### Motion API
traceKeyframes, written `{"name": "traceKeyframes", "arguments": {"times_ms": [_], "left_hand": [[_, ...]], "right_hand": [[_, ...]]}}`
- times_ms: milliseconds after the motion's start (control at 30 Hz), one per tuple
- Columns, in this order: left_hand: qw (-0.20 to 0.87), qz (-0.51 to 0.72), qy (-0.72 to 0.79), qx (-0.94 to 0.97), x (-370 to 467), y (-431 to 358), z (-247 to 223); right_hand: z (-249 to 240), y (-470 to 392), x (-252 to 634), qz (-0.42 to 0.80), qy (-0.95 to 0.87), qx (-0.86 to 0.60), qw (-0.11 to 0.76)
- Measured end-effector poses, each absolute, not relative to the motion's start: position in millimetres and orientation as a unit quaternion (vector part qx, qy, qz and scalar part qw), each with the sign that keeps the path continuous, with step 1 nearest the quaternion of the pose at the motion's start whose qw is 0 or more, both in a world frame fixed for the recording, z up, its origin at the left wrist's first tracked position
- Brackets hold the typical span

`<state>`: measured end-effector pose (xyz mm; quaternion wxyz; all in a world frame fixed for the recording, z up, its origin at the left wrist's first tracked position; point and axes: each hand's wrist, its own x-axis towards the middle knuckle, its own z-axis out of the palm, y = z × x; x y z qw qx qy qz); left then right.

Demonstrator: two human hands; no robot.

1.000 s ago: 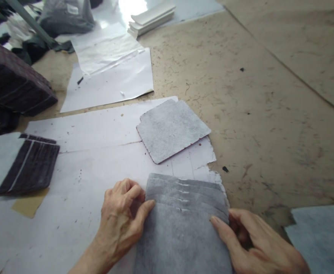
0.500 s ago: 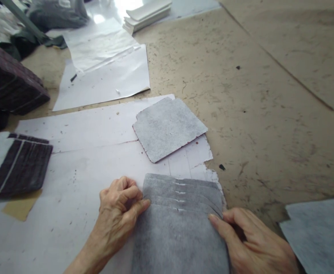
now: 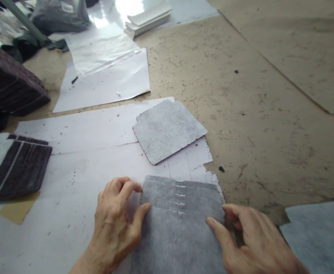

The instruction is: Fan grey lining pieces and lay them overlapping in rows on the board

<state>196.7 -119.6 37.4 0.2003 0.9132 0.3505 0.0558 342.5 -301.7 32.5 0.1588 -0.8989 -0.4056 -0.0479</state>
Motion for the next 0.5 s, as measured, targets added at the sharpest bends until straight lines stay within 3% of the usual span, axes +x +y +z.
{"name": "traceKeyframes", "arguments": {"times_ms": [200,367,500], "left_hand": [[0.213,0.010,0.216,0.953,206,-105,41],[0.252,-0.034,0.218,0.942,217,-96,48],[0.244,-0.029,0.245,0.938,215,-97,46]], "right_hand": [[35,-291,367,0.002,-0.544,-0.819,0.182],[35,-284,378,0.097,-0.505,-0.832,0.205],[36,-284,375,0.100,-0.472,-0.849,0.216]]}}
